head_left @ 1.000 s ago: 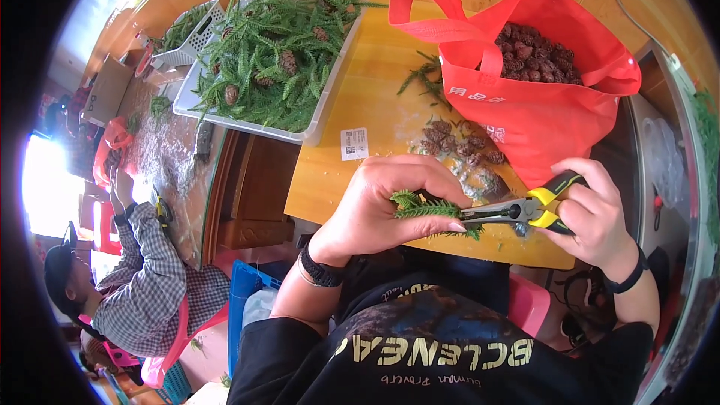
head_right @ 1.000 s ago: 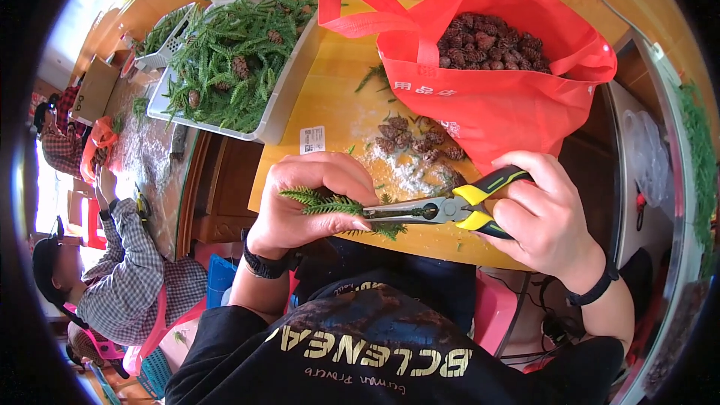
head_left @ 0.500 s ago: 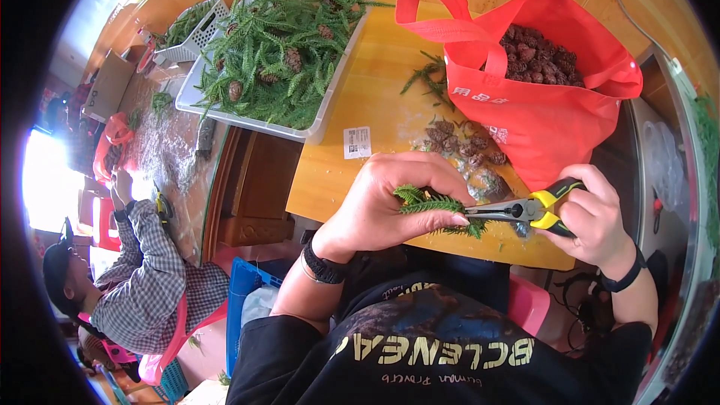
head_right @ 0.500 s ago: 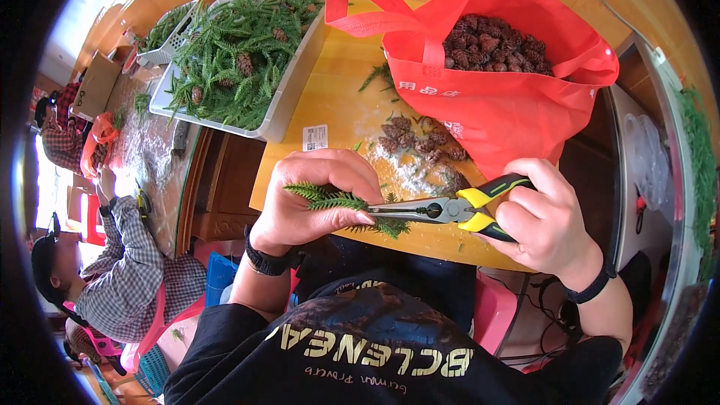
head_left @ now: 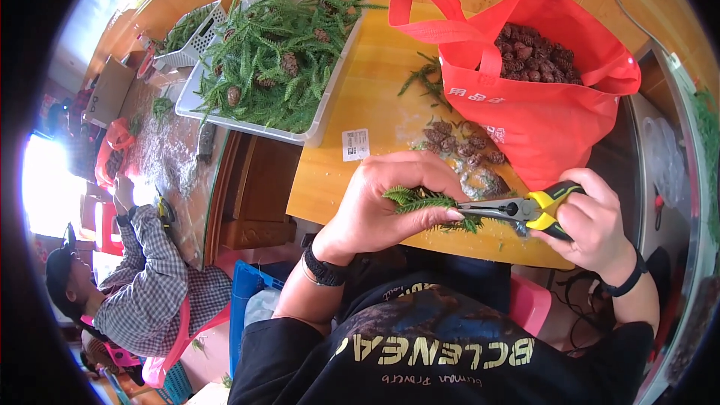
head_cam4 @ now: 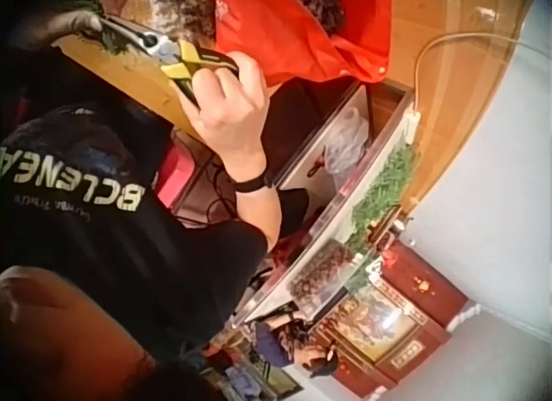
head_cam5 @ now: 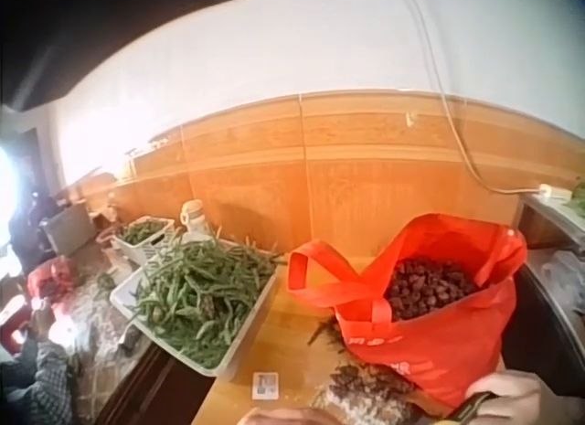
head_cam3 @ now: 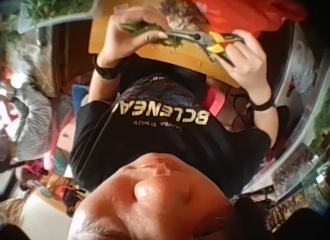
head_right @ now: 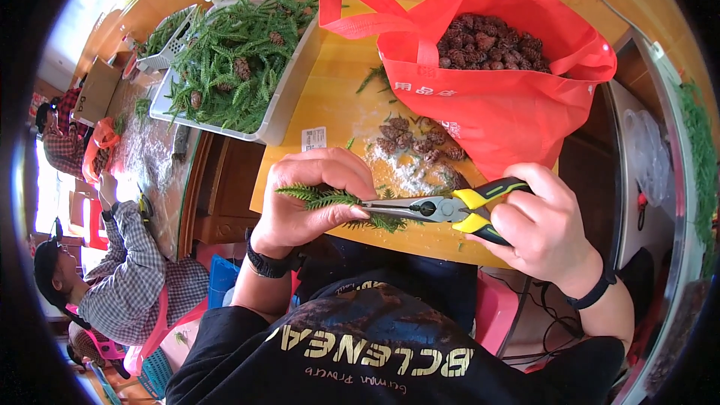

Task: Trimming and cleaning green plant branches using a pair of pliers.

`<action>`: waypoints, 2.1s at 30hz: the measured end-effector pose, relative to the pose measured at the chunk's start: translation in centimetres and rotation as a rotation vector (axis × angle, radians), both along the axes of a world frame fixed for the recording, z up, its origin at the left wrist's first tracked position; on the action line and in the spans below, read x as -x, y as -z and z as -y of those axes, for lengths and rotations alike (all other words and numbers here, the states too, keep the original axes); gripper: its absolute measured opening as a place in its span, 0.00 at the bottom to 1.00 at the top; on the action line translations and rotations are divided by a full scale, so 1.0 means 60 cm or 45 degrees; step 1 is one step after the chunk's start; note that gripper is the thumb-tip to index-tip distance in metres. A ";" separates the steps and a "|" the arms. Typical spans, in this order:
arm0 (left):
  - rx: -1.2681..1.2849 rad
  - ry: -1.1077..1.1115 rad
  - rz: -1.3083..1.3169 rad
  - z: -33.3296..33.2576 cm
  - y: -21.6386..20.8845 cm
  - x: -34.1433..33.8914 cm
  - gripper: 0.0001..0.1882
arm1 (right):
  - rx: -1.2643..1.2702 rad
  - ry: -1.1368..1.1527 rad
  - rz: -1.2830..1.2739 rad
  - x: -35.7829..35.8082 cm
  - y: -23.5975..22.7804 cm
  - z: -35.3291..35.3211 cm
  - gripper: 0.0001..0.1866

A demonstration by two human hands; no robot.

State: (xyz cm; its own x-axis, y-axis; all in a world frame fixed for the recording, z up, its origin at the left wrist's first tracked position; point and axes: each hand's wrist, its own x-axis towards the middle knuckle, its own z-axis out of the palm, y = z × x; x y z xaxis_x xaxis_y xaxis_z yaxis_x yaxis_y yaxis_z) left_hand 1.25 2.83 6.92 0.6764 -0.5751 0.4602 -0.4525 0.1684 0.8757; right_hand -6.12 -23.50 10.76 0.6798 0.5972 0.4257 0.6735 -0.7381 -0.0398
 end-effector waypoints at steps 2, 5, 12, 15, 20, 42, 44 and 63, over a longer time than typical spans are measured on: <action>-0.006 0.005 0.001 -0.002 -0.001 -0.002 0.09 | -0.139 -0.047 -0.169 -0.004 0.002 -0.001 0.19; 0.025 0.014 -0.008 -0.004 0.000 0.000 0.09 | -0.191 -0.072 -0.252 -0.004 0.005 -0.003 0.19; 0.030 0.028 -0.016 -0.005 -0.007 0.002 0.08 | -0.176 -0.041 -0.272 -0.002 0.013 -0.002 0.18; 0.037 0.028 -0.019 -0.005 0.000 0.002 0.07 | -0.153 -0.033 -0.232 -0.001 0.016 -0.002 0.17; 0.023 0.043 -0.071 -0.004 0.003 -0.001 0.07 | -0.142 0.018 -0.204 0.000 0.022 -0.004 0.16; 0.162 -0.102 -0.554 0.027 0.045 0.010 0.19 | -0.994 0.348 -0.594 -0.011 0.058 -0.052 0.23; 0.223 -0.159 -0.584 0.038 0.042 0.017 0.21 | -1.030 0.307 -0.563 -0.019 0.069 -0.068 0.30; 0.231 -0.098 -0.484 0.018 0.091 -0.007 0.34 | -1.840 0.212 -1.365 -0.041 0.128 -0.083 0.26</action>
